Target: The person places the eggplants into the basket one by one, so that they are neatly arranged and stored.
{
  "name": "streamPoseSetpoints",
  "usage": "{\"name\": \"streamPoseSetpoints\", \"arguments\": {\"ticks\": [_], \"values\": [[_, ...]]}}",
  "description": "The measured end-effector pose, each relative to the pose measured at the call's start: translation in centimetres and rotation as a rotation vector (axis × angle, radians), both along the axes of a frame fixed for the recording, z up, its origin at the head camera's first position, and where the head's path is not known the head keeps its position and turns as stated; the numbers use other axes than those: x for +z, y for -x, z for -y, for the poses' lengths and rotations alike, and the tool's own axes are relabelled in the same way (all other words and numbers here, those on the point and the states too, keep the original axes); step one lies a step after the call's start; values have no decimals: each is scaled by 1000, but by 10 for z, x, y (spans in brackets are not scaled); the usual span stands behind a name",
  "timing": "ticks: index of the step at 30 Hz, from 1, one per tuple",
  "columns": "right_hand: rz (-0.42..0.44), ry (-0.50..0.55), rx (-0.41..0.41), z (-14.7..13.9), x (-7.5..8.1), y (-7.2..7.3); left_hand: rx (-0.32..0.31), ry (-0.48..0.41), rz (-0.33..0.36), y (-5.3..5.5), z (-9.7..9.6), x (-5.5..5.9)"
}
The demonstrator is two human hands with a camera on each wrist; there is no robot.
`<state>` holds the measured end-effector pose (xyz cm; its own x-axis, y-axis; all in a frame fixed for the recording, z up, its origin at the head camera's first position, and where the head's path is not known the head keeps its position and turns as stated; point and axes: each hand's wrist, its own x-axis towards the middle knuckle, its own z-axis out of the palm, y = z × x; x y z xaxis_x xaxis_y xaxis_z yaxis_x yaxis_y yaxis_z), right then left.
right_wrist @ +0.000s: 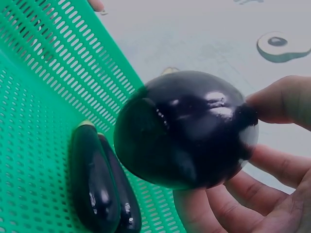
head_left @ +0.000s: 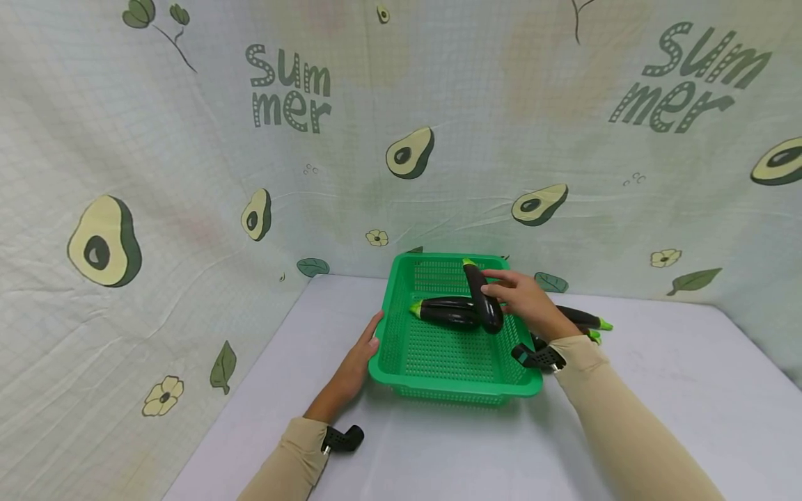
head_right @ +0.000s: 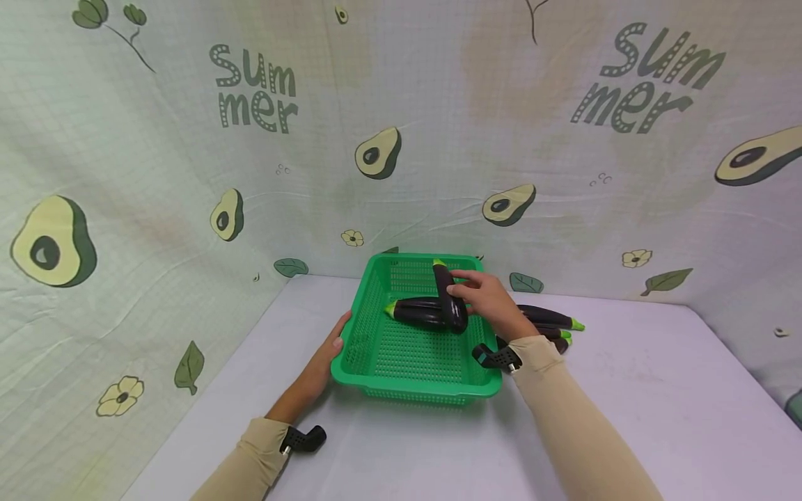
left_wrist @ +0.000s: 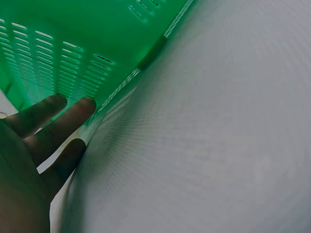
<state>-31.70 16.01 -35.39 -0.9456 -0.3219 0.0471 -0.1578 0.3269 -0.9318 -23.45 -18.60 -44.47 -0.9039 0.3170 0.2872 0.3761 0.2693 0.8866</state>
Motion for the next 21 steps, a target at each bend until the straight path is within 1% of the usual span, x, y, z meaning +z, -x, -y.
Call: {"name": "streamPoseSetpoints", "arguments": {"ticks": [3, 6, 10, 15, 21], "values": [[2, -8, 15, 3, -1, 2, 17, -16, -4, 9, 2, -14], [13, -6, 40, 6, -1, 5, 23, -29, -7, 10, 3, -20], [24, -12, 57, 12, -1, 7, 15, -40, -8, 11, 4, -25], [24, -14, 74, 17, 0, 7, 9, -35, -16, 13, 5, -26], [34, -25, 103, 20, 3, 8, 23, -18, -9, 13, 4, -22]]}}
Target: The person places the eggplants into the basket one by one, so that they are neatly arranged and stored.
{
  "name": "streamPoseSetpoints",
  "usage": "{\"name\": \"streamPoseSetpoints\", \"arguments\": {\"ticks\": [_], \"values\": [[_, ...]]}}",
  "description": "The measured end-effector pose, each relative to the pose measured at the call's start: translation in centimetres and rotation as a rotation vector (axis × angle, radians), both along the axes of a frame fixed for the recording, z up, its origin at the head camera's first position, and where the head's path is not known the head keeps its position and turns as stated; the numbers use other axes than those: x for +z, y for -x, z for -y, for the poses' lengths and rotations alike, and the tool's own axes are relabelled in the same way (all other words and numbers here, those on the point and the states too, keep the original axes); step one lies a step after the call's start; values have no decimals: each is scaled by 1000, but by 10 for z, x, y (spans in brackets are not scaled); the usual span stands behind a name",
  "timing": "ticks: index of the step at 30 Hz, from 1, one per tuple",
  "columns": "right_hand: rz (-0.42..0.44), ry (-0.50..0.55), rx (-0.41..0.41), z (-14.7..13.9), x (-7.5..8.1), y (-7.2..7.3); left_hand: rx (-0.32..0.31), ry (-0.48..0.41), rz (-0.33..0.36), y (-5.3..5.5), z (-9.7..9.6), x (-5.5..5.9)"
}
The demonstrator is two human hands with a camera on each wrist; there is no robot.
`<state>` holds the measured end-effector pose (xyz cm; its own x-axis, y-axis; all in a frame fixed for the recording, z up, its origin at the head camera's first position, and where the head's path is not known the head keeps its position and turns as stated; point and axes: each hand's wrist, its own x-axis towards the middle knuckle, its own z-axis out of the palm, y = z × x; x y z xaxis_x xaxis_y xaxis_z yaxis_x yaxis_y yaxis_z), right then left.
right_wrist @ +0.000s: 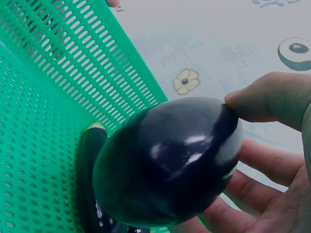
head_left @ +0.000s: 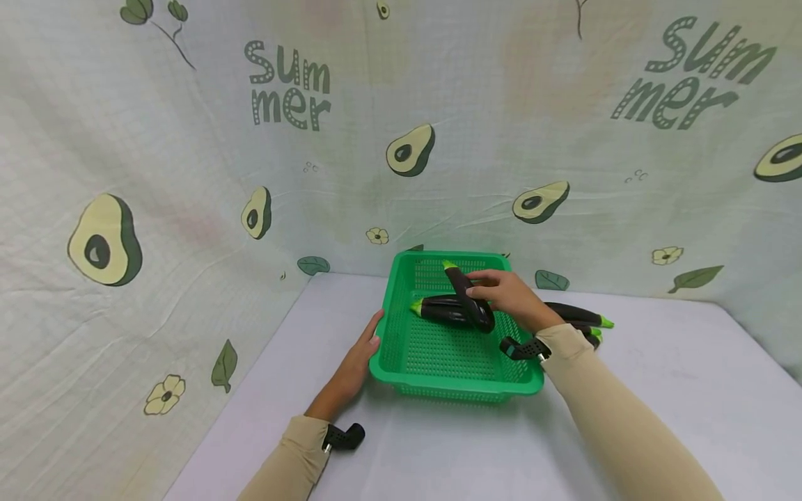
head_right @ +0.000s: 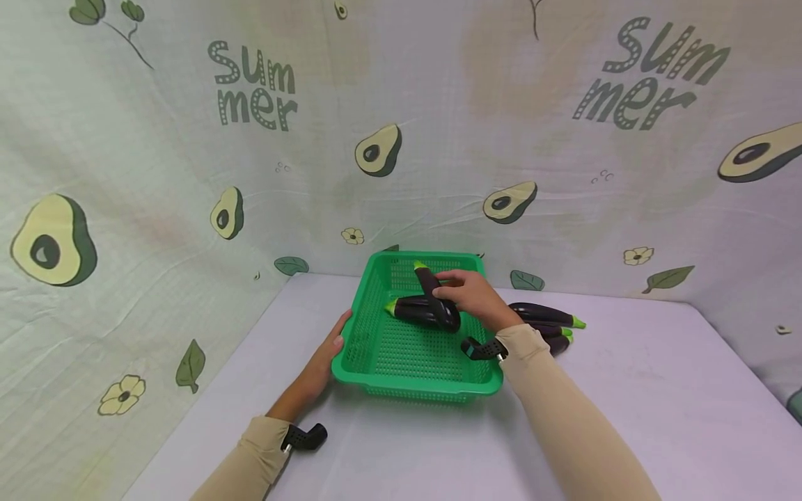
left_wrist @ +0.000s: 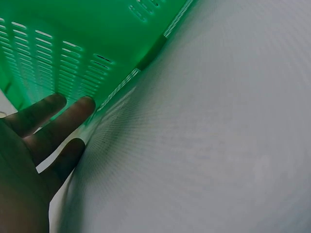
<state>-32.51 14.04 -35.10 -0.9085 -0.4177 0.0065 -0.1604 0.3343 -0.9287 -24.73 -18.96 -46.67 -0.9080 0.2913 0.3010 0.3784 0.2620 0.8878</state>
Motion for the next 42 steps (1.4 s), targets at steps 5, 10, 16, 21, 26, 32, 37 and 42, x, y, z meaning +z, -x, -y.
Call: {"name": "streamPoseSetpoints", "arguments": {"ticks": [5, 10, 16, 21, 26, 32, 37, 42], "values": [[22, 10, 8, 4, -2, 4, 0, -16, 10, 0, -1, 0], [17, -21, 0, 8, -3, 8, -1, -16, 10, 1, 0, 0], [-35, -69, 46, 9, -2, 11, 6, 2, 1, 3, 0, -2], [-39, -100, 69, 10, -5, 14, 10, 1, -3, 4, -1, -3], [-31, -114, 91, 15, -6, 15, 15, 11, -1, 4, 0, -4], [-47, -142, 123, 20, -7, 16, 21, 14, -1, 2, 1, -6], [-62, -181, 141, 24, -5, 16, 13, 18, 5, 0, 0, -4], [-74, -230, 161, 28, -5, 19, 14, 36, 16, -6, -3, 10]]}}
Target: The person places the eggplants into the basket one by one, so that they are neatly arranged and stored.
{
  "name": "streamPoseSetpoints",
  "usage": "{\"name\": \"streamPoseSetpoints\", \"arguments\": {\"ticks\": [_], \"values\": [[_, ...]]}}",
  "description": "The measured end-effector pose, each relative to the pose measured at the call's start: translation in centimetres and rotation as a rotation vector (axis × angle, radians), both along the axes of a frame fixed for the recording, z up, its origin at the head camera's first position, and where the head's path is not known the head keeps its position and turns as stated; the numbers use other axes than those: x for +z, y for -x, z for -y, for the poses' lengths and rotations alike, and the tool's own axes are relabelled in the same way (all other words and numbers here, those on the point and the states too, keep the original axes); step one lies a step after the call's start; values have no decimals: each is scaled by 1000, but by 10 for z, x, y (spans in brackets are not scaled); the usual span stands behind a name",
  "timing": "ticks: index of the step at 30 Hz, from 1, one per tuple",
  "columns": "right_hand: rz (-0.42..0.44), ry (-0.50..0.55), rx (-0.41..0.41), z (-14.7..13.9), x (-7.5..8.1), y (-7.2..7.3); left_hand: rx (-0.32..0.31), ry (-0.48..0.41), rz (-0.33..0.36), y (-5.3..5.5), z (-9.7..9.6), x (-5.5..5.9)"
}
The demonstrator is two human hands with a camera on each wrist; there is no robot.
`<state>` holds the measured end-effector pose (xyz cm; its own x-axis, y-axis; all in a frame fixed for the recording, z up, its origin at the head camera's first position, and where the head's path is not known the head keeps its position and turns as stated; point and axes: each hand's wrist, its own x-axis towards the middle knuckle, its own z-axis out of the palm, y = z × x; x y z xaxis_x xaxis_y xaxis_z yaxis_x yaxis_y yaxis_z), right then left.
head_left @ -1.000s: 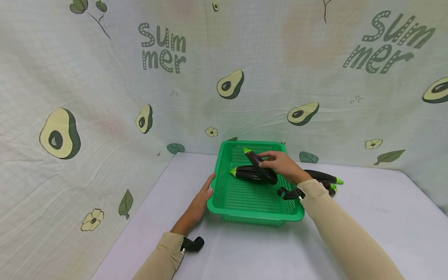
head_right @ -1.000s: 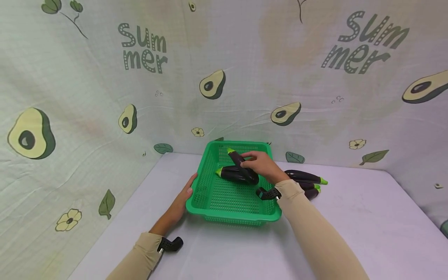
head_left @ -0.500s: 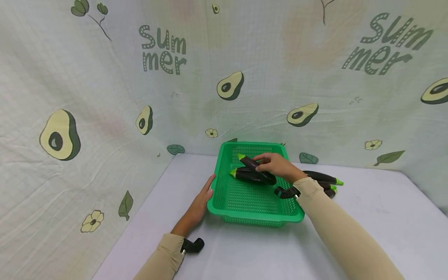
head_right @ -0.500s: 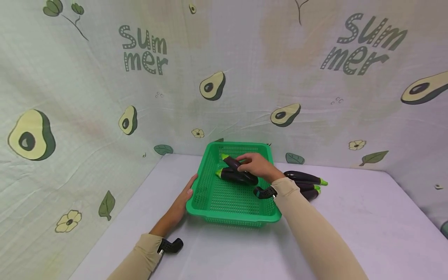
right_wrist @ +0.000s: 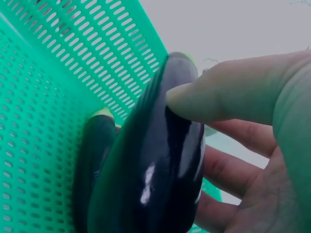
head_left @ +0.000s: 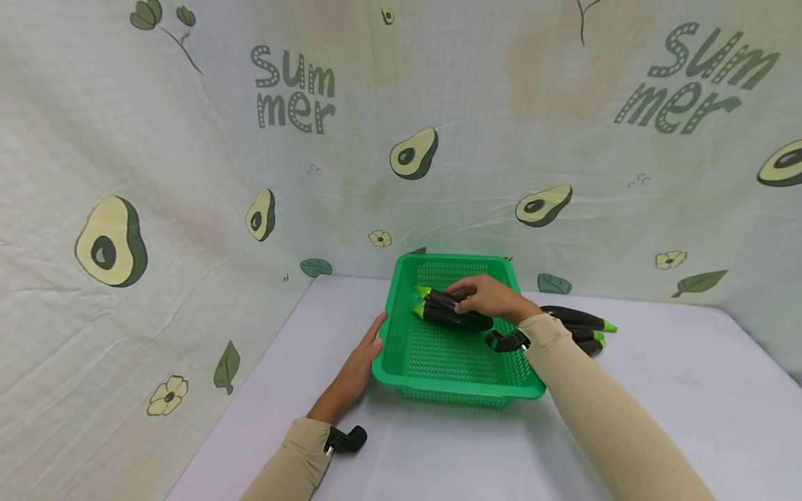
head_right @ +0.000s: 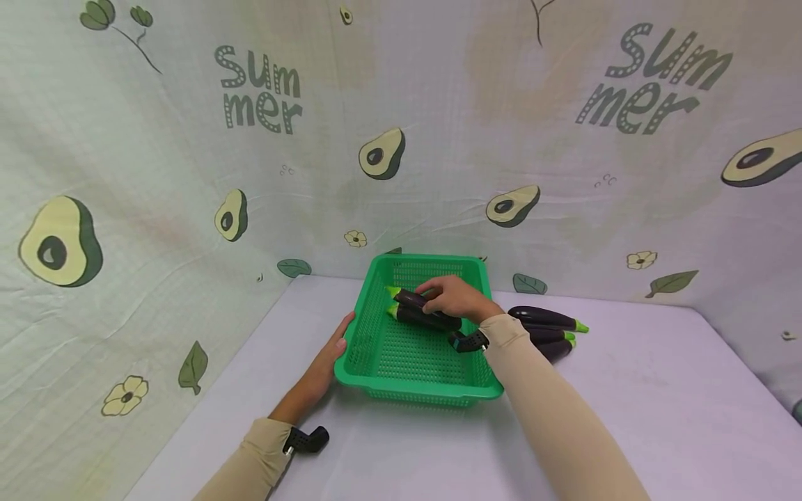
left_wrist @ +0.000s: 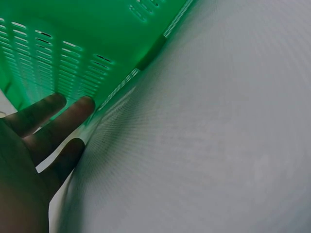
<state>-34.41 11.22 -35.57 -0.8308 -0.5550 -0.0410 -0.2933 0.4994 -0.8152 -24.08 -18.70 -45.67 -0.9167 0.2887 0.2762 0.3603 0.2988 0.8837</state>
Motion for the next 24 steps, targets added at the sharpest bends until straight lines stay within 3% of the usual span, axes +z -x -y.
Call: {"name": "streamPoseSetpoints", "arguments": {"ticks": [6, 24], "values": [[4, -33, -9, 3, -4, 2, -38, 16, 12, -17, -3, 28], [-112, -138, 59, 11, -10, 2, -40, 17, 30, -17, -3, 30]]}}
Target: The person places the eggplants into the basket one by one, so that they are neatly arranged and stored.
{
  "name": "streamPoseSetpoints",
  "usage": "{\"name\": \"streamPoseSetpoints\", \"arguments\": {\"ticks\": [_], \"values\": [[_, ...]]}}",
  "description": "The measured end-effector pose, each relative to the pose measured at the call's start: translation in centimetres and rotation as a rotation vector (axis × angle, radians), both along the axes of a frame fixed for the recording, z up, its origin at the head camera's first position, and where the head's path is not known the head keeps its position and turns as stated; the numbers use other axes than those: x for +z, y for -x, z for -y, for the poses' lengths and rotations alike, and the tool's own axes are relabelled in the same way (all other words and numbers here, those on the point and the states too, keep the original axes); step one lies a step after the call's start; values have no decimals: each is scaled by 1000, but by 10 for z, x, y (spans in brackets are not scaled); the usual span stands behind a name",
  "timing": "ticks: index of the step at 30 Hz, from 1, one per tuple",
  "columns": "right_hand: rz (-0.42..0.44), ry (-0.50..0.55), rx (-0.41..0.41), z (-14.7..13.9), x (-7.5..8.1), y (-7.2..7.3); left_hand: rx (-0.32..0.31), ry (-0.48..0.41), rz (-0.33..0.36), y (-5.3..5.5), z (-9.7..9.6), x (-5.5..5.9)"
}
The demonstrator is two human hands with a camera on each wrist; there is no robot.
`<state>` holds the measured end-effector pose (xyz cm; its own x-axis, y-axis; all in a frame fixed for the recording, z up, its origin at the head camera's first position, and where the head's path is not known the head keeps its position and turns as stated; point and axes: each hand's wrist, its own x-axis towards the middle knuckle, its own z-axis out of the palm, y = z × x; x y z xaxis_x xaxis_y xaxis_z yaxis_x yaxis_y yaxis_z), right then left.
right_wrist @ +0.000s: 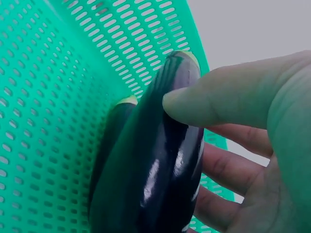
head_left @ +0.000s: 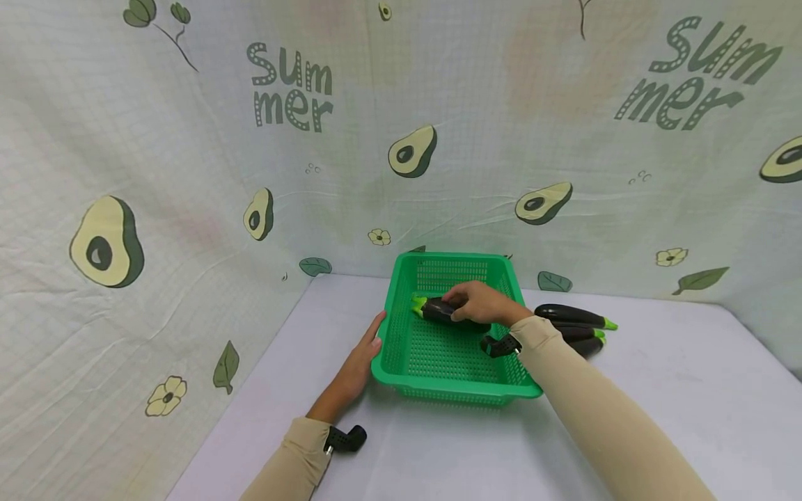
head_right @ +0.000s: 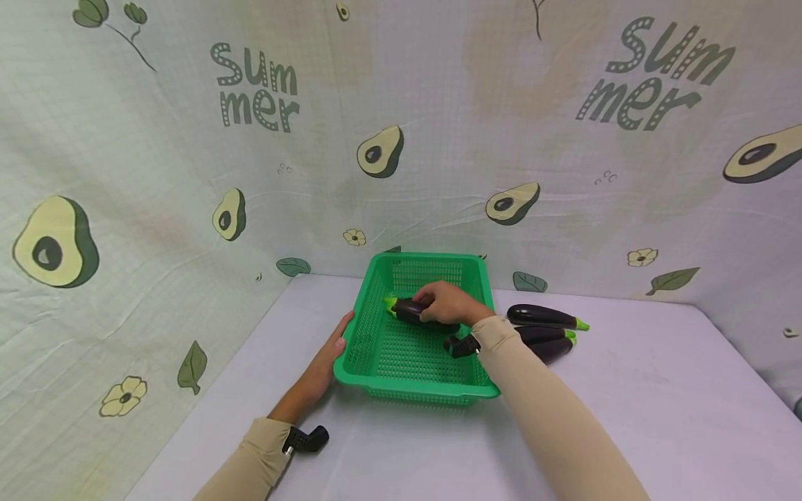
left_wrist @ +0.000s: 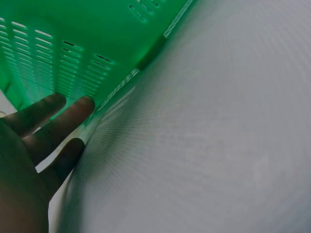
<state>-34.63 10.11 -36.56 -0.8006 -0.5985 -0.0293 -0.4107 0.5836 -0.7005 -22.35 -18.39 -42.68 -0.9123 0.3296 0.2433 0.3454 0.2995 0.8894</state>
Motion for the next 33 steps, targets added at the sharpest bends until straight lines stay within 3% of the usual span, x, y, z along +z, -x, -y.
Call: {"name": "streamPoseSetpoints", "arguments": {"ticks": [17, 24, 33], "values": [[-71, -155, 42, 3, -7, 1, -7, -6, -9, 2, 0, -3], [-105, -201, 25, 6, -7, -2, 22, -34, -49, 24, 4, -37], [-166, -255, 37, 10, -11, 0, 29, -53, -71, 28, 6, -45]]}}
